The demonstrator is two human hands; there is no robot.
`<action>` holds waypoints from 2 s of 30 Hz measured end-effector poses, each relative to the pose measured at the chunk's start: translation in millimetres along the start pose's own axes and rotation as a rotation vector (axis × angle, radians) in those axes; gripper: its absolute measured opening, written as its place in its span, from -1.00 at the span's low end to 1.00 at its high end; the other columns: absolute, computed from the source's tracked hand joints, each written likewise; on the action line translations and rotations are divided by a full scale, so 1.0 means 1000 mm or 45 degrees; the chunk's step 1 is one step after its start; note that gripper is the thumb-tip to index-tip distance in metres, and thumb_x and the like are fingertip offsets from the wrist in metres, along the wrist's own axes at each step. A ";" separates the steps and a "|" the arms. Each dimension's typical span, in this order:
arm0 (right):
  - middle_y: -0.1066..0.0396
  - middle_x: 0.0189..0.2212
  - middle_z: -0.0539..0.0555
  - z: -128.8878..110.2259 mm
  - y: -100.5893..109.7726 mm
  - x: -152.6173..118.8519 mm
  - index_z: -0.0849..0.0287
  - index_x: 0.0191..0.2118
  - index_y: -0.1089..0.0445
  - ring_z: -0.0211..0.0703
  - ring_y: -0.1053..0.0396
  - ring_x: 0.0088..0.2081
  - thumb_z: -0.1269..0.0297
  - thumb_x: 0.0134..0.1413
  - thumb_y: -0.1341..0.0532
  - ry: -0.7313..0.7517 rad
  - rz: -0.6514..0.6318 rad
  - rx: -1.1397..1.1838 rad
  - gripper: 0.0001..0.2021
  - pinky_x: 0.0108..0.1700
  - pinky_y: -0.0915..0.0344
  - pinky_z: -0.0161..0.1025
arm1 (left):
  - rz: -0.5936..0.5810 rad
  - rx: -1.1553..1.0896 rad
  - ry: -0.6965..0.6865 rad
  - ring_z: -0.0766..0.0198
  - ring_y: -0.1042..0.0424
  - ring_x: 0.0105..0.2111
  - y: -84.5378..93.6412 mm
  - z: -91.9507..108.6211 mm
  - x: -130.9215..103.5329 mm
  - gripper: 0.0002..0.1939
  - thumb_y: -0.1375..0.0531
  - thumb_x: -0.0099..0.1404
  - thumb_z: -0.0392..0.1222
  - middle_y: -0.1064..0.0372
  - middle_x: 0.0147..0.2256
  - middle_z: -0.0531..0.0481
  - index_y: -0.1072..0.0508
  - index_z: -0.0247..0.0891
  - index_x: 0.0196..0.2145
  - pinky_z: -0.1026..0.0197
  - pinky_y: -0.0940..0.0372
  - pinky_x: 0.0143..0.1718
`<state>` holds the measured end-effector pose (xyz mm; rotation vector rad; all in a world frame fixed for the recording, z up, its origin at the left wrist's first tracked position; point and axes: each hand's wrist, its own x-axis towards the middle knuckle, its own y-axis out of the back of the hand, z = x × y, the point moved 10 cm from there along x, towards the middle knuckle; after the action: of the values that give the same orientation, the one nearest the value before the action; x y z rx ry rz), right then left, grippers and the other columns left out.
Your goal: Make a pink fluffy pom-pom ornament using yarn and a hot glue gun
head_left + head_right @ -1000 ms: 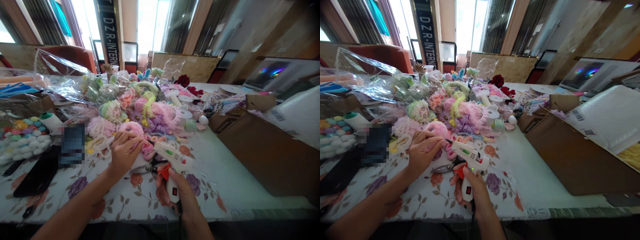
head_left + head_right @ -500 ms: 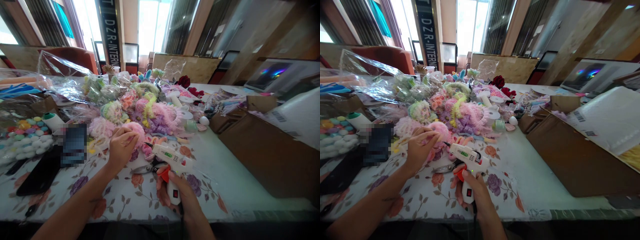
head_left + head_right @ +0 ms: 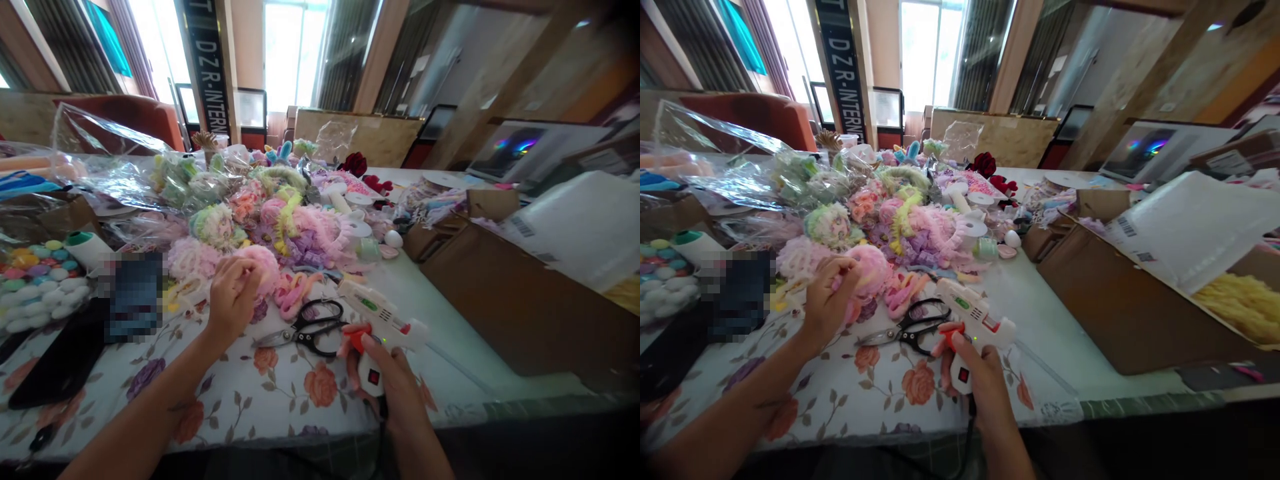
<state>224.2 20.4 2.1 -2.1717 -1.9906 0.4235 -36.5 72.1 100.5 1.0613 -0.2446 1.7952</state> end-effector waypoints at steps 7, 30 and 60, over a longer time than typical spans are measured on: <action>-0.48 -0.61 0.06 -0.042 0.081 0.001 0.25 -0.18 -0.57 -0.33 -0.17 -0.76 -0.02 0.02 -0.40 0.231 0.413 -0.112 -0.60 -0.82 0.07 -0.43 | 0.152 -0.024 0.201 0.22 -0.37 -0.33 0.017 -0.019 0.002 -0.76 -0.15 0.39 -0.16 -0.40 -0.44 0.04 -0.46 -0.19 -0.45 0.14 -0.27 -0.21; -0.63 -0.19 0.19 -0.042 0.018 -0.070 0.07 0.37 -0.25 0.02 -0.58 -0.27 0.54 0.17 -0.13 1.496 0.193 -1.592 -0.35 -0.27 -0.47 -0.16 | -0.593 -0.765 1.079 0.17 -0.49 -0.38 -0.098 0.030 -0.053 -0.83 -0.45 0.05 0.00 -0.61 -0.38 -0.10 -0.71 -0.12 -0.45 0.12 -0.39 -0.29; -0.61 -0.29 0.12 -0.035 0.013 -0.071 0.20 0.23 -0.40 -0.03 -0.47 -0.32 0.58 0.11 -0.09 1.488 0.239 -1.836 -0.44 -0.28 -0.29 -0.19 | -0.651 -0.821 1.163 0.38 -0.16 -0.48 -0.088 0.030 -0.059 -0.77 -0.38 0.04 -0.07 -0.32 -0.51 0.03 -0.52 -0.29 -0.54 0.28 -0.11 -0.43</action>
<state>242.9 -48.5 37.9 -2.0173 -1.2729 -2.2786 59.5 58.9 48.6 -0.1871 0.0247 1.4015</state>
